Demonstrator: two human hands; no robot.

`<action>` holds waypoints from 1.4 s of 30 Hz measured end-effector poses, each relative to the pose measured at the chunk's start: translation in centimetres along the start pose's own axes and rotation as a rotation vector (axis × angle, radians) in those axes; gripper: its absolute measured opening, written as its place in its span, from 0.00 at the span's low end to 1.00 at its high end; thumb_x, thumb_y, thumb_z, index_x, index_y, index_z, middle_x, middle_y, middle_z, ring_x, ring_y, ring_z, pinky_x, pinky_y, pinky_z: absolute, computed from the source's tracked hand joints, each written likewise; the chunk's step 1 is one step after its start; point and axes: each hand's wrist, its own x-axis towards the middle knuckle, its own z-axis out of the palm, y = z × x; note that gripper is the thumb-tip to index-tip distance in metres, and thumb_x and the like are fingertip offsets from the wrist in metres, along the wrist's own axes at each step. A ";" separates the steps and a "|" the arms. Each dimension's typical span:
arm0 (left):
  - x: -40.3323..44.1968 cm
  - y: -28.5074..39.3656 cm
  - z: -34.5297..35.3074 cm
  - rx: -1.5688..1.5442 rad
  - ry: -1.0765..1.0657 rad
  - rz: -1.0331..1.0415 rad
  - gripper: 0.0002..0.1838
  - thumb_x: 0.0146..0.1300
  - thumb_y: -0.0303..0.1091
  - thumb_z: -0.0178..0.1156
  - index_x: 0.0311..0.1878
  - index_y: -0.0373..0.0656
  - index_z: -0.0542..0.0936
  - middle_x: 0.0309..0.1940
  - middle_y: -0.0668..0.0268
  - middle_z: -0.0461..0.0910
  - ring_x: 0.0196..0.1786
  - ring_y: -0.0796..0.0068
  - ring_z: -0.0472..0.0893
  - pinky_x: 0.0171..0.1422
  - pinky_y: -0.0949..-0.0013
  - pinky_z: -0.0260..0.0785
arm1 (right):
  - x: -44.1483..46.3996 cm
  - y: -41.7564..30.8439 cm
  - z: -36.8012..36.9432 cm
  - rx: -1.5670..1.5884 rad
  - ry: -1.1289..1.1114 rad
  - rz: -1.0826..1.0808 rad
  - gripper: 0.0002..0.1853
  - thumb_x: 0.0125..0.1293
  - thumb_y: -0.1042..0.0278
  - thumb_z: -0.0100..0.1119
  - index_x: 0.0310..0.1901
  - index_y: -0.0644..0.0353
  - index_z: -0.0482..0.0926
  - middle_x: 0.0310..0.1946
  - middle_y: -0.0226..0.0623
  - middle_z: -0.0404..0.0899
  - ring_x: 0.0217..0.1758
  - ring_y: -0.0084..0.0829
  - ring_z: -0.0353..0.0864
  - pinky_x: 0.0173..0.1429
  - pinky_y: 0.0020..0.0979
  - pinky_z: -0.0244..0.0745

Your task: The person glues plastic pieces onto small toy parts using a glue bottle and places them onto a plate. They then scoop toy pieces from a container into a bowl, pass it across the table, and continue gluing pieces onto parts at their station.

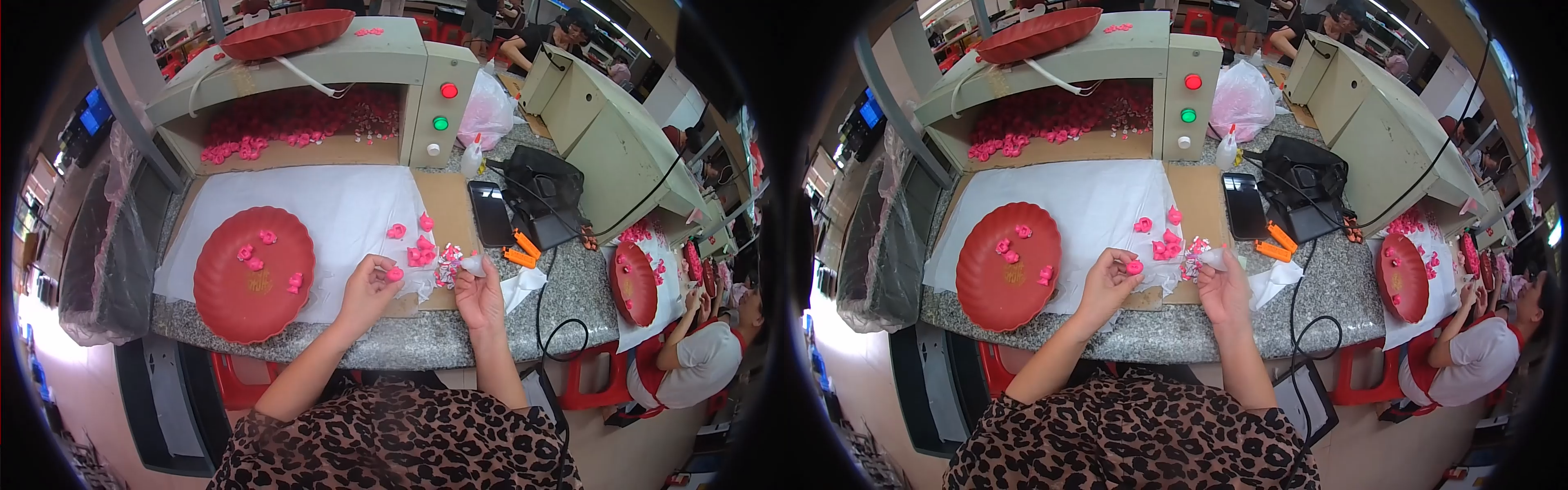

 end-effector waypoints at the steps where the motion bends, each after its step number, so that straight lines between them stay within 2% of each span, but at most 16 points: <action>1: -0.1 -0.2 0.0 -0.004 0.000 -0.004 0.15 0.50 0.17 0.56 0.39 0.39 0.65 0.35 0.67 0.69 0.37 0.83 0.71 0.42 0.81 0.67 | 0.1 0.0 -0.6 0.019 -0.060 0.018 0.10 0.58 0.67 0.51 0.41 0.60 0.69 0.29 0.32 0.72 0.24 0.21 0.67 0.24 0.18 0.62; 3: -0.2 -0.5 0.1 -0.011 0.004 -0.012 0.15 0.50 0.16 0.56 0.39 0.39 0.65 0.37 0.65 0.68 0.39 0.83 0.71 0.45 0.80 0.66 | -0.2 -0.2 -0.5 0.028 -0.102 0.021 0.10 0.58 0.68 0.52 0.40 0.60 0.68 0.29 0.32 0.72 0.24 0.21 0.67 0.24 0.19 0.61; 5: -0.2 -0.8 0.4 -0.053 -0.006 0.002 0.14 0.49 0.19 0.58 0.38 0.37 0.66 0.36 0.66 0.68 0.35 0.83 0.71 0.35 0.82 0.66 | -0.6 -0.1 -0.6 0.035 -0.140 0.022 0.09 0.58 0.69 0.52 0.40 0.60 0.68 0.29 0.32 0.72 0.24 0.21 0.67 0.24 0.20 0.61; 9: -0.6 -1.8 1.1 -0.070 0.022 0.008 0.13 0.48 0.19 0.59 0.37 0.36 0.69 0.35 0.67 0.67 0.35 0.82 0.71 0.36 0.82 0.67 | -1.2 0.8 -0.6 -0.135 -0.109 -0.138 0.08 0.58 0.71 0.51 0.38 0.61 0.68 0.28 0.33 0.72 0.25 0.23 0.68 0.25 0.22 0.62; 11: -0.8 -2.3 1.1 0.092 0.076 0.124 0.11 0.47 0.19 0.60 0.35 0.37 0.72 0.34 0.66 0.67 0.34 0.81 0.72 0.36 0.80 0.67 | -1.4 1.2 -0.4 -0.203 -0.103 -0.184 0.07 0.58 0.72 0.51 0.38 0.61 0.67 0.28 0.34 0.72 0.26 0.24 0.68 0.26 0.23 0.62; 16: -1.2 -2.4 1.0 0.151 0.165 0.195 0.11 0.45 0.20 0.61 0.34 0.37 0.73 0.35 0.65 0.67 0.34 0.80 0.72 0.37 0.79 0.67 | -1.9 2.0 0.4 -0.524 -0.149 -0.354 0.10 0.59 0.72 0.51 0.41 0.61 0.64 0.29 0.36 0.71 0.26 0.25 0.70 0.28 0.24 0.66; 20: -1.3 -2.2 1.1 0.130 0.233 0.240 0.11 0.44 0.19 0.62 0.34 0.38 0.74 0.35 0.65 0.68 0.34 0.79 0.72 0.36 0.79 0.67 | -2.4 2.8 0.8 -0.592 -0.135 -0.387 0.10 0.60 0.69 0.51 0.40 0.62 0.64 0.30 0.36 0.70 0.25 0.24 0.69 0.28 0.22 0.64; 24: -1.4 -2.3 1.1 0.131 0.264 0.235 0.12 0.44 0.19 0.62 0.34 0.38 0.74 0.35 0.65 0.68 0.34 0.79 0.72 0.36 0.79 0.67 | -2.8 3.2 0.3 -0.664 -0.212 -0.430 0.10 0.59 0.72 0.51 0.41 0.62 0.63 0.33 0.36 0.69 0.27 0.24 0.70 0.29 0.22 0.67; 28: -1.5 -2.4 1.0 0.160 0.251 0.229 0.12 0.44 0.19 0.62 0.34 0.39 0.75 0.35 0.65 0.68 0.33 0.79 0.73 0.35 0.79 0.67 | -3.2 3.7 0.1 -0.814 -0.242 -0.510 0.10 0.58 0.73 0.50 0.40 0.63 0.63 0.36 0.37 0.67 0.28 0.23 0.70 0.30 0.22 0.67; 42: -1.6 -1.9 1.1 0.232 0.235 0.241 0.11 0.44 0.18 0.61 0.34 0.38 0.75 0.35 0.65 0.67 0.33 0.78 0.73 0.35 0.79 0.68 | -3.7 3.7 -0.1 -0.925 -0.265 -0.544 0.10 0.58 0.76 0.50 0.39 0.64 0.62 0.36 0.38 0.65 0.29 0.23 0.70 0.33 0.21 0.69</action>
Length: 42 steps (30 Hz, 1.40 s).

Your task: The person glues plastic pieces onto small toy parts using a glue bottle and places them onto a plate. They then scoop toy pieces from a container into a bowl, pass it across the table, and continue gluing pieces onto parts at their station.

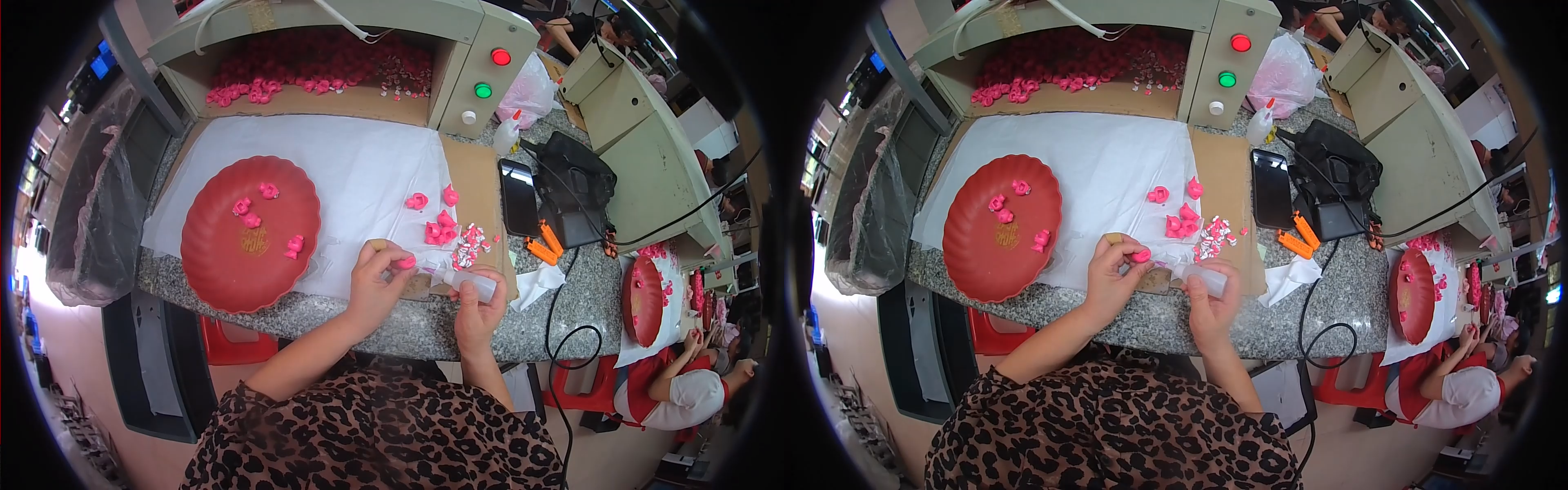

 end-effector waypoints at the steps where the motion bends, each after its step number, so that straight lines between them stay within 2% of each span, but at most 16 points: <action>1: 0.0 0.0 0.0 -0.005 0.003 -0.005 0.11 0.44 0.18 0.61 0.34 0.38 0.75 0.35 0.65 0.67 0.33 0.78 0.73 0.35 0.79 0.68 | 0.0 0.0 0.0 -0.009 -0.006 -0.017 0.10 0.57 0.76 0.51 0.39 0.64 0.62 0.36 0.38 0.65 0.30 0.23 0.70 0.33 0.21 0.69; 10: 0.0 0.0 0.0 0.044 -0.010 0.010 0.11 0.44 0.18 0.60 0.33 0.39 0.75 0.34 0.65 0.67 0.33 0.78 0.73 0.34 0.79 0.68 | -0.3 0.6 -0.2 -0.142 -0.037 -0.119 0.11 0.56 0.77 0.53 0.38 0.65 0.63 0.36 0.41 0.65 0.29 0.23 0.69 0.33 0.21 0.68; 20: 0.1 0.2 0.0 0.074 -0.017 0.023 0.11 0.44 0.18 0.60 0.33 0.38 0.75 0.34 0.65 0.67 0.32 0.79 0.73 0.34 0.79 0.67 | -0.2 0.6 0.0 -0.170 -0.022 -0.114 0.10 0.56 0.77 0.53 0.38 0.66 0.63 0.35 0.40 0.66 0.29 0.23 0.69 0.33 0.21 0.68; 22: 0.1 0.3 -0.1 0.074 -0.020 0.023 0.11 0.44 0.17 0.60 0.33 0.38 0.75 0.34 0.65 0.67 0.32 0.79 0.73 0.34 0.79 0.67 | -0.1 0.7 -0.2 -0.221 -0.054 -0.138 0.09 0.58 0.74 0.50 0.39 0.65 0.62 0.36 0.39 0.65 0.29 0.23 0.70 0.31 0.20 0.70; 26: 0.1 0.5 -0.1 0.079 -0.024 0.013 0.11 0.45 0.17 0.59 0.33 0.38 0.74 0.34 0.65 0.66 0.32 0.78 0.73 0.34 0.79 0.67 | -0.1 0.8 -0.3 -0.226 -0.057 -0.148 0.09 0.58 0.75 0.50 0.38 0.65 0.63 0.36 0.39 0.65 0.29 0.23 0.70 0.31 0.20 0.70; 28: 0.1 0.4 -0.1 0.081 -0.025 0.017 0.11 0.45 0.17 0.60 0.33 0.38 0.74 0.34 0.65 0.66 0.32 0.78 0.73 0.35 0.79 0.67 | -0.1 1.3 -0.7 -0.360 -0.092 -0.205 0.09 0.58 0.75 0.50 0.38 0.65 0.63 0.35 0.39 0.65 0.28 0.23 0.70 0.31 0.20 0.69; 31: 0.1 0.3 -0.1 0.077 -0.025 0.016 0.10 0.45 0.18 0.60 0.33 0.38 0.74 0.34 0.65 0.66 0.32 0.78 0.73 0.35 0.79 0.67 | -0.1 0.6 0.0 -0.184 -0.032 -0.125 0.10 0.56 0.77 0.52 0.38 0.66 0.64 0.35 0.40 0.66 0.29 0.24 0.69 0.32 0.20 0.68; 42: 0.0 -0.1 0.0 0.034 -0.034 -0.016 0.11 0.45 0.19 0.61 0.35 0.39 0.75 0.34 0.65 0.68 0.33 0.78 0.73 0.35 0.78 0.67 | 0.1 0.5 -0.3 -0.172 -0.013 -0.101 0.10 0.57 0.77 0.52 0.38 0.66 0.63 0.34 0.39 0.65 0.27 0.23 0.69 0.30 0.19 0.67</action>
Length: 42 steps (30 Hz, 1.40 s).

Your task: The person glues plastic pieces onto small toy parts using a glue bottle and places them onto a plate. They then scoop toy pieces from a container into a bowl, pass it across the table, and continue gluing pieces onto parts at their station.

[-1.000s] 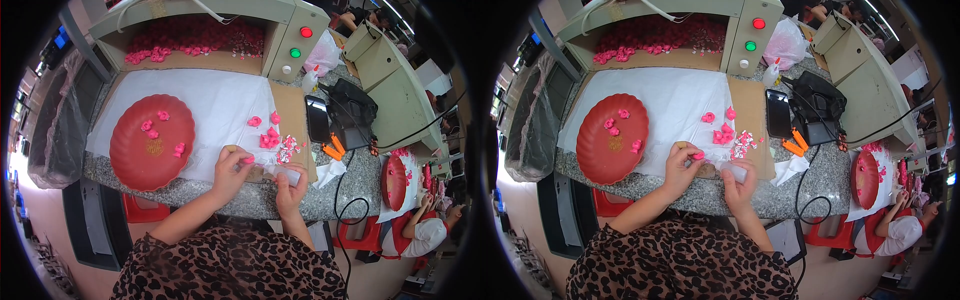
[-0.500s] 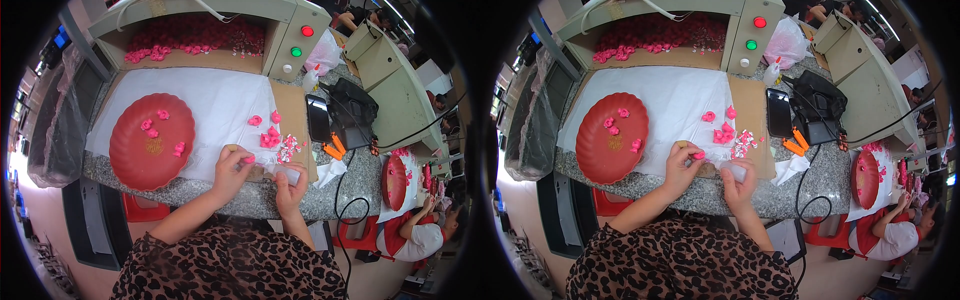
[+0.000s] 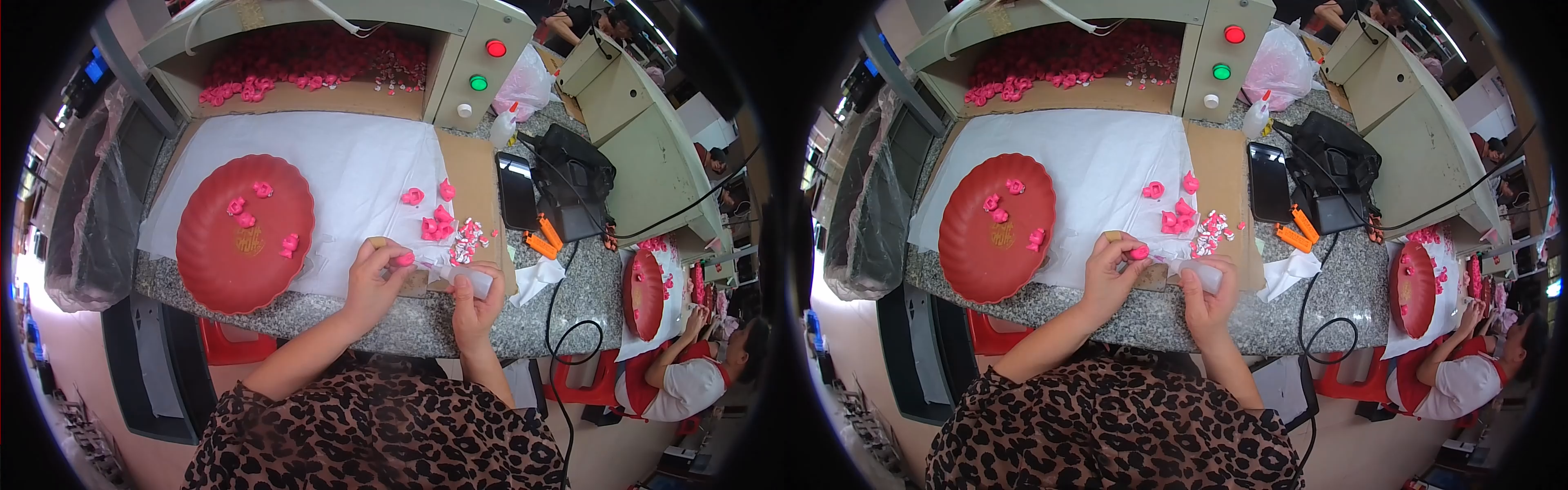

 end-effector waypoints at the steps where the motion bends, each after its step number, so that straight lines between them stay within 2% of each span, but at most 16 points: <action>1: 0.0 0.0 0.0 0.008 -0.007 0.006 0.12 0.45 0.20 0.61 0.35 0.39 0.75 0.34 0.65 0.68 0.33 0.78 0.73 0.35 0.78 0.67 | 0.0 0.0 0.0 -0.003 0.003 0.000 0.10 0.57 0.77 0.51 0.38 0.66 0.63 0.34 0.39 0.65 0.27 0.23 0.70 0.30 0.19 0.67; 5: 0.1 0.5 -0.3 0.043 -0.072 -0.003 0.12 0.47 0.22 0.61 0.37 0.38 0.75 0.35 0.66 0.68 0.33 0.77 0.72 0.36 0.78 0.67 | 0.4 -0.6 0.5 0.005 0.049 0.012 0.08 0.59 0.72 0.50 0.37 0.64 0.63 0.32 0.36 0.66 0.24 0.21 0.68 0.27 0.19 0.65; 7: 0.1 0.7 -0.4 0.063 -0.110 0.013 0.12 0.48 0.23 0.60 0.38 0.38 0.74 0.35 0.65 0.69 0.33 0.77 0.72 0.36 0.78 0.67 | 0.7 -0.7 0.3 0.172 0.137 0.152 0.08 0.60 0.70 0.49 0.36 0.63 0.63 0.28 0.35 0.68 0.23 0.21 0.68 0.26 0.19 0.63; 11: 0.3 1.1 -0.7 0.085 -0.191 0.021 0.16 0.49 0.25 0.59 0.43 0.38 0.73 0.36 0.63 0.71 0.34 0.75 0.72 0.36 0.75 0.67 | 1.5 -1.2 -0.1 0.264 0.159 0.177 0.08 0.60 0.68 0.49 0.36 0.61 0.64 0.26 0.33 0.68 0.22 0.21 0.67 0.25 0.19 0.62; 15: 0.2 0.4 -0.8 0.079 -0.237 -0.039 0.17 0.49 0.25 0.58 0.45 0.38 0.71 0.35 0.62 0.72 0.35 0.73 0.73 0.37 0.74 0.66 | 1.7 -1.8 -0.6 0.137 0.061 0.123 0.08 0.59 0.70 0.50 0.36 0.63 0.63 0.29 0.35 0.68 0.23 0.21 0.68 0.26 0.19 0.64; 20: 0.4 0.5 -0.9 0.147 -0.263 0.091 0.15 0.53 0.23 0.52 0.47 0.38 0.70 0.36 0.59 0.71 0.38 0.65 0.72 0.42 0.71 0.64 | 1.5 -1.8 -0.8 0.059 0.005 0.102 0.08 0.58 0.73 0.50 0.36 0.64 0.62 0.33 0.36 0.66 0.25 0.21 0.69 0.28 0.18 0.66; 23: 0.4 0.8 -1.0 0.169 -0.285 0.093 0.16 0.54 0.22 0.50 0.48 0.38 0.69 0.37 0.57 0.70 0.40 0.62 0.71 0.45 0.69 0.63 | 1.3 -0.9 -1.1 -0.080 -0.049 -0.019 0.08 0.58 0.74 0.51 0.36 0.65 0.62 0.33 0.37 0.66 0.26 0.21 0.69 0.29 0.19 0.68; 25: 0.4 0.8 -1.0 0.177 -0.285 0.112 0.16 0.54 0.22 0.50 0.49 0.38 0.69 0.38 0.57 0.70 0.40 0.62 0.70 0.45 0.68 0.63 | 1.2 -0.6 -1.3 -0.121 -0.067 -0.022 0.09 0.57 0.74 0.52 0.36 0.66 0.64 0.34 0.37 0.65 0.31 0.22 0.67 0.35 0.19 0.65; 29: 0.4 0.6 -0.9 0.185 -0.287 0.138 0.17 0.54 0.21 0.49 0.49 0.38 0.69 0.38 0.57 0.70 0.41 0.61 0.70 0.46 0.68 0.62 | 1.2 -0.6 -1.2 -0.077 -0.073 0.013 0.09 0.57 0.74 0.53 0.36 0.66 0.64 0.34 0.38 0.65 0.30 0.22 0.67 0.34 0.19 0.65; 31: 0.4 0.7 -0.9 0.182 -0.287 0.132 0.17 0.54 0.21 0.49 0.49 0.38 0.69 0.38 0.57 0.70 0.41 0.61 0.70 0.46 0.68 0.62 | 1.4 -0.4 -1.2 -0.102 -0.070 -0.041 0.09 0.58 0.74 0.51 0.36 0.65 0.63 0.33 0.37 0.66 0.26 0.21 0.69 0.28 0.19 0.67; 42: 0.4 0.8 -0.9 0.203 -0.289 0.139 0.18 0.53 0.20 0.50 0.49 0.39 0.69 0.38 0.57 0.70 0.41 0.60 0.69 0.46 0.67 0.62 | 1.4 -0.7 -1.1 -0.082 -0.056 -0.023 0.09 0.58 0.73 0.51 0.36 0.65 0.63 0.33 0.37 0.66 0.25 0.21 0.69 0.28 0.19 0.67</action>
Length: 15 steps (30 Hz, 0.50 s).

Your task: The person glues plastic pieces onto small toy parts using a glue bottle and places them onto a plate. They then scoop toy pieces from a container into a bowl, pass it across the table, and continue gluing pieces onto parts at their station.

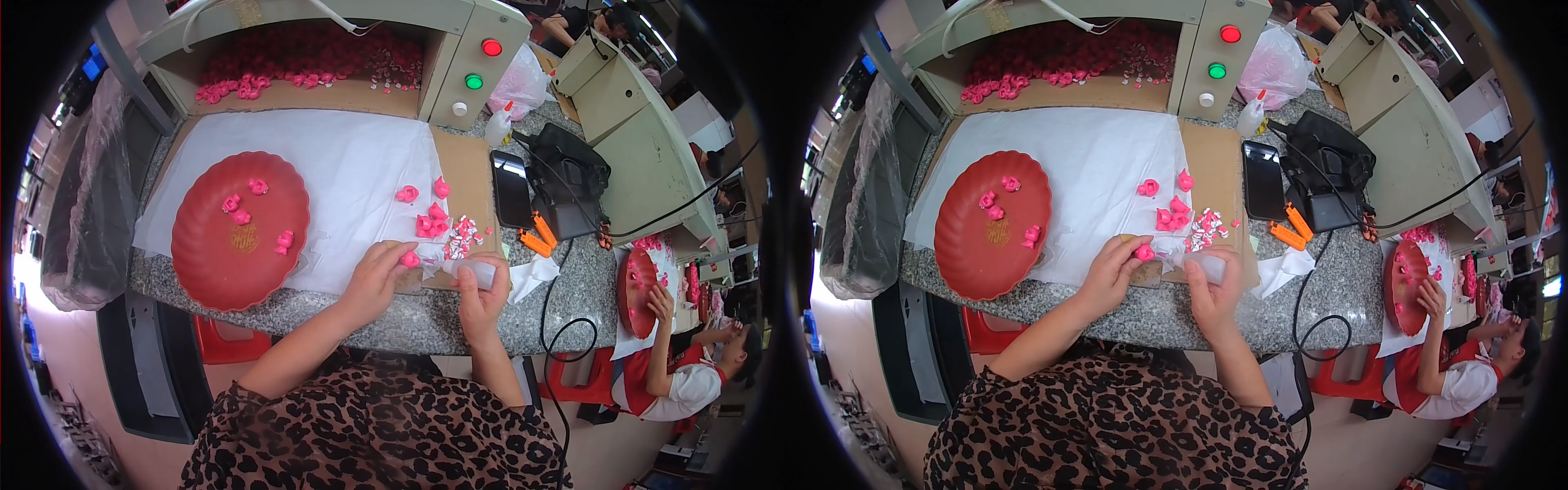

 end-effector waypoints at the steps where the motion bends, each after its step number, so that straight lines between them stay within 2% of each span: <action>1: 0.0 0.1 0.0 0.001 0.003 -0.002 0.18 0.53 0.20 0.50 0.49 0.38 0.69 0.38 0.57 0.70 0.41 0.60 0.69 0.46 0.67 0.62 | 0.0 0.0 0.0 -0.003 -0.005 0.002 0.09 0.58 0.73 0.51 0.36 0.65 0.63 0.32 0.37 0.66 0.25 0.21 0.69 0.28 0.19 0.67; 15: 0.1 0.2 0.0 0.032 0.003 0.017 0.18 0.51 0.20 0.51 0.48 0.38 0.69 0.37 0.57 0.70 0.40 0.60 0.69 0.45 0.66 0.62 | 0.0 0.7 -0.4 -0.109 -0.022 -0.064 0.08 0.58 0.74 0.51 0.35 0.65 0.63 0.32 0.37 0.65 0.25 0.20 0.68 0.27 0.18 0.67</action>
